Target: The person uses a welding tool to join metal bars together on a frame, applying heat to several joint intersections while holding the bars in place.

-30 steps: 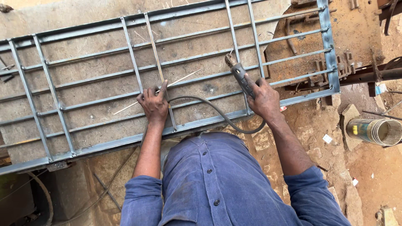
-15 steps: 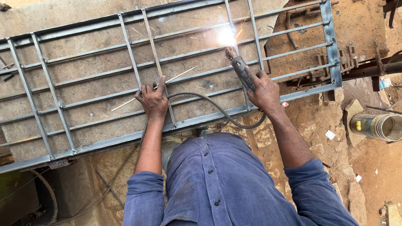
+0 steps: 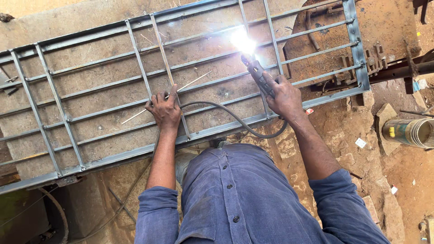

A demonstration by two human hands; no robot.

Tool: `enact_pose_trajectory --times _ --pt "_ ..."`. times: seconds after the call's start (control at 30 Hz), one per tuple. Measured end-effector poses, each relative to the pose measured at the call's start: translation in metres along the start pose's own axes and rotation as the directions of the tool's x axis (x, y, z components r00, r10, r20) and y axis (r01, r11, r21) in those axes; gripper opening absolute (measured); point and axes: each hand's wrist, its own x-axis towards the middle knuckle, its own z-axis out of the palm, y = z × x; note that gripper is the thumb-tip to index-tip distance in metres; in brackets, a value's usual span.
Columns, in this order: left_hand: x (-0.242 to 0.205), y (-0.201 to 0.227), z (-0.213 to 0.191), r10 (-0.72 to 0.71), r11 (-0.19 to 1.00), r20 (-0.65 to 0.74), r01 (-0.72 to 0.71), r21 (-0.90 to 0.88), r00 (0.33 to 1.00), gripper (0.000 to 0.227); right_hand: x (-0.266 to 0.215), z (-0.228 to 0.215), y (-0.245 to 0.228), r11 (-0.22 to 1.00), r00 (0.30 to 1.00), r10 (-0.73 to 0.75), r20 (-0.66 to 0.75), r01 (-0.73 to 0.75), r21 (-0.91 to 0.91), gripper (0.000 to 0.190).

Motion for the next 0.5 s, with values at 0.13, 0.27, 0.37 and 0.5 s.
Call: enact_pose_trajectory --times 0.13,0.27,0.37,0.5 --pt "0.001 0.0 0.001 -0.003 1.0 0.001 0.003 0.028 1.0 0.061 0.001 -0.001 0.001 1.0 1.0 0.022 0.017 -0.022 0.002 0.076" --pt "-0.004 -0.004 0.008 -0.008 1.0 0.003 0.008 0.007 1.0 0.059 0.002 0.007 0.009 1.0 1.0 0.012 0.005 -0.012 -0.003 0.08" --pt "-0.004 -0.008 0.019 0.003 0.999 -0.023 -0.002 0.046 1.0 0.065 0.003 0.015 0.017 0.999 0.999 0.036 0.027 -0.036 -0.004 0.081" --pt "-0.006 -0.012 0.026 -0.01 1.0 -0.014 0.01 -0.007 1.0 0.063 0.005 0.019 0.021 0.992 0.984 0.124 0.127 -0.122 -0.024 0.08"
